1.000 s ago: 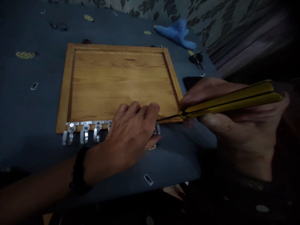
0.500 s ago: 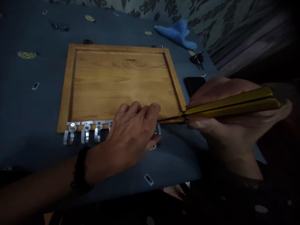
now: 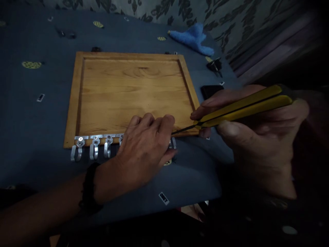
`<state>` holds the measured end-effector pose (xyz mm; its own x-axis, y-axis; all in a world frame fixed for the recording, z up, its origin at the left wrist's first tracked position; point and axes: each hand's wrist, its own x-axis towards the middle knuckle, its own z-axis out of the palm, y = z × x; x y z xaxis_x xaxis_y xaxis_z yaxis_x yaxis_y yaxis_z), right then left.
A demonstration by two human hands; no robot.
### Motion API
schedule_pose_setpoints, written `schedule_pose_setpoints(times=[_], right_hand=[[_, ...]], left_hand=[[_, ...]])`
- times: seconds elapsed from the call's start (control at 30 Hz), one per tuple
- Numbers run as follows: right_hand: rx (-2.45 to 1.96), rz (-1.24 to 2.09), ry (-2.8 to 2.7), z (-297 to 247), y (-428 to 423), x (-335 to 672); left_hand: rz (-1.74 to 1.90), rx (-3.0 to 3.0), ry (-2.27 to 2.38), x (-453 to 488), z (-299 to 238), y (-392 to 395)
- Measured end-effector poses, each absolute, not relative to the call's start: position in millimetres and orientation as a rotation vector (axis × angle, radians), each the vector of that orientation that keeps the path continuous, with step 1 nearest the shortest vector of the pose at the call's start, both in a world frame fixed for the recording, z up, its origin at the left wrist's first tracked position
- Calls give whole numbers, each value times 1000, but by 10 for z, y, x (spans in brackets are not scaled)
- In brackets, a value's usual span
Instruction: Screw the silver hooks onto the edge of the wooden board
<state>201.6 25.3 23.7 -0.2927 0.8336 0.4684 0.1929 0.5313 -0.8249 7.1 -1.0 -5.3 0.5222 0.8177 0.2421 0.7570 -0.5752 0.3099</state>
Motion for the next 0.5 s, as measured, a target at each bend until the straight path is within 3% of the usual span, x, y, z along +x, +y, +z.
schedule_pose_setpoints(times=[0.37, 0.5], right_hand=[[-813, 762, -1799, 211, 278, 2032], [-773, 606, -1792, 180, 278, 1975]], left_hand=[[530, 2607, 1348, 66, -49, -26], [533, 2604, 1354, 62, -51, -17]])
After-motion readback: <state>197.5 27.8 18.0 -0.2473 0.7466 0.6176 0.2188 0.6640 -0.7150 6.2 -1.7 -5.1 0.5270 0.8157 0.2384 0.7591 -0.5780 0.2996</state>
